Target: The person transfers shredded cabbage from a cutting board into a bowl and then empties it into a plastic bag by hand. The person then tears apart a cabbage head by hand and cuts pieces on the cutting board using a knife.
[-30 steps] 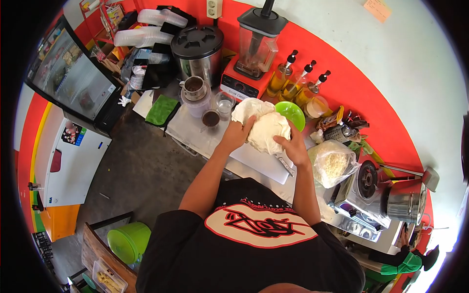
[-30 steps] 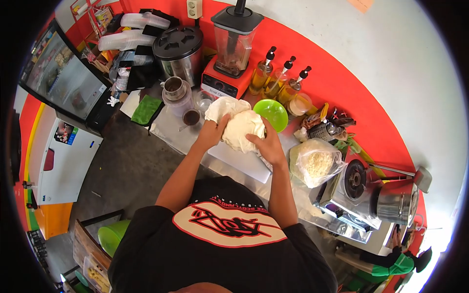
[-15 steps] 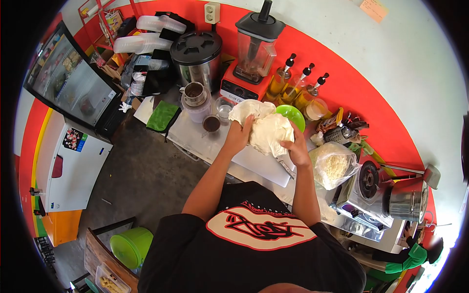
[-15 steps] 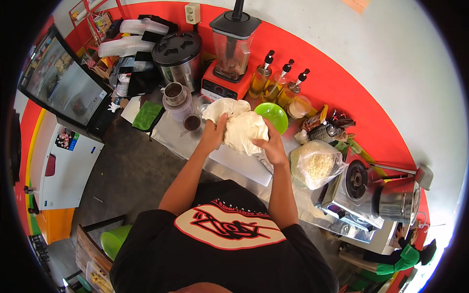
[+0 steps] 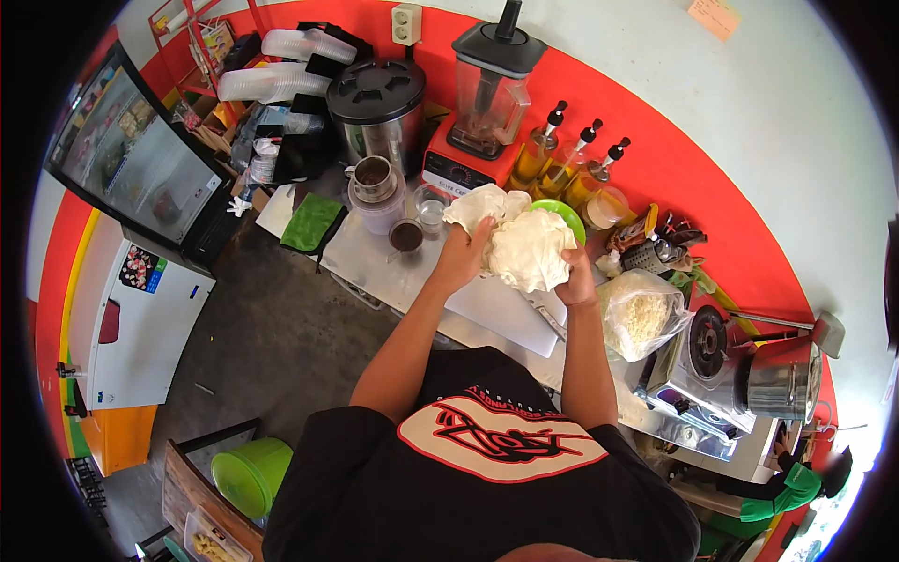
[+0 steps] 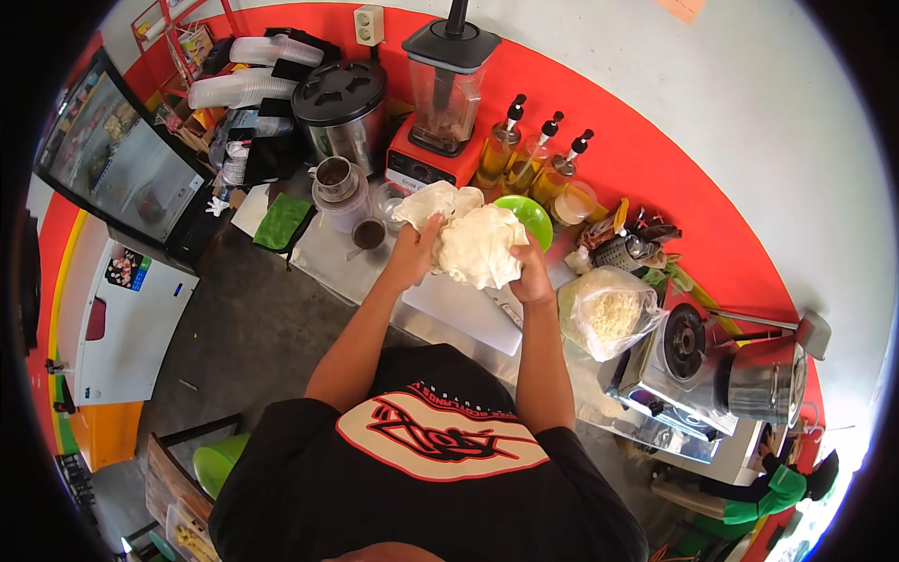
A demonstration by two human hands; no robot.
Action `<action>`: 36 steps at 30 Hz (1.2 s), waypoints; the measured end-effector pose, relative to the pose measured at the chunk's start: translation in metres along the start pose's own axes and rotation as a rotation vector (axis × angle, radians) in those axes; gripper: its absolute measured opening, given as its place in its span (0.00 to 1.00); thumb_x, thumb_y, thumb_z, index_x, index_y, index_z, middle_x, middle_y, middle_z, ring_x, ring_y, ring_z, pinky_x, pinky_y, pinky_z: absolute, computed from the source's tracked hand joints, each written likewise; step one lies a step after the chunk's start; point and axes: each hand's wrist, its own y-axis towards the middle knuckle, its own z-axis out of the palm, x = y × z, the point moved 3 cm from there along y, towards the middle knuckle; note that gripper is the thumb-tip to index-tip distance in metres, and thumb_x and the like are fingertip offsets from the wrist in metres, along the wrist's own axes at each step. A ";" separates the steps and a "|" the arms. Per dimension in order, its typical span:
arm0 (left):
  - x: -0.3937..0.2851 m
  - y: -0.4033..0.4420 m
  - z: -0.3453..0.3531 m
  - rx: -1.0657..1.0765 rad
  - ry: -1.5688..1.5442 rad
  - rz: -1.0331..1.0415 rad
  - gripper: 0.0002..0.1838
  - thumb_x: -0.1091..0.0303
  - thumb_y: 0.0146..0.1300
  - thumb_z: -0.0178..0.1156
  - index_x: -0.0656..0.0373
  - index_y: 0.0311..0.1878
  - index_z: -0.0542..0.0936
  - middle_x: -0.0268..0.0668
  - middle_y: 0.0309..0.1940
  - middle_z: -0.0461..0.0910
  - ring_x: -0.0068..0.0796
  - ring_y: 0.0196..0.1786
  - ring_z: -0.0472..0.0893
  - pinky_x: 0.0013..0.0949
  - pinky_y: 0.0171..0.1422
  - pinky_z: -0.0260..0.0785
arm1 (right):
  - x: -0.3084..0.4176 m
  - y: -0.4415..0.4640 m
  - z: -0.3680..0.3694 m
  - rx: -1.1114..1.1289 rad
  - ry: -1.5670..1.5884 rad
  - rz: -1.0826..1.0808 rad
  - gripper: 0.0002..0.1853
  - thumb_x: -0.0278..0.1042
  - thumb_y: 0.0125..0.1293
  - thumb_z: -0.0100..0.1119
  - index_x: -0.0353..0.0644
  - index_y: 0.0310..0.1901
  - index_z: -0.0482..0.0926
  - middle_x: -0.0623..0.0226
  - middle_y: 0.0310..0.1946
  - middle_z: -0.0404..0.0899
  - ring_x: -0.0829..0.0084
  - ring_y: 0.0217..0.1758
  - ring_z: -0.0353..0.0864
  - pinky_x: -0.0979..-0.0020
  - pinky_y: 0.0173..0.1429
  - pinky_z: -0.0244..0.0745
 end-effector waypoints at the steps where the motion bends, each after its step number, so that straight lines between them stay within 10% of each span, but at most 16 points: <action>1: -0.005 -0.002 -0.002 -0.002 0.002 0.001 0.22 0.59 0.79 0.53 0.68 0.63 0.75 0.44 0.54 0.82 0.34 0.57 0.80 0.36 0.63 0.71 | -0.002 0.000 0.002 0.008 0.028 -0.005 0.43 0.41 0.55 0.62 0.32 0.73 0.65 0.54 0.65 0.76 0.60 0.66 0.79 0.61 0.72 0.72; 27: 0.013 -0.012 -0.024 -0.090 -0.186 -0.096 0.24 0.61 0.75 0.61 0.62 0.69 0.72 0.34 0.59 0.79 0.26 0.59 0.78 0.33 0.65 0.71 | 0.008 0.004 0.027 0.208 -0.144 0.128 0.53 0.30 0.36 0.59 0.31 0.75 0.64 0.58 0.70 0.73 0.64 0.73 0.71 0.67 0.80 0.58; 33: 0.001 -0.008 -0.032 -0.162 -0.083 0.118 0.18 0.72 0.67 0.65 0.68 0.58 0.79 0.41 0.51 0.85 0.33 0.55 0.83 0.36 0.62 0.72 | -0.016 0.011 0.024 -0.173 -0.164 0.190 0.46 0.27 0.52 0.55 0.41 0.78 0.60 0.60 0.72 0.68 0.63 0.72 0.70 0.57 0.73 0.68; 36: -0.003 -0.006 -0.027 -0.145 0.235 0.256 0.17 0.75 0.63 0.64 0.67 0.56 0.81 0.44 0.50 0.86 0.38 0.54 0.84 0.38 0.63 0.72 | -0.022 0.015 0.031 -0.308 -0.345 0.323 0.45 0.45 0.70 0.61 0.48 0.81 0.47 0.60 0.71 0.66 0.59 0.71 0.69 0.47 0.68 0.71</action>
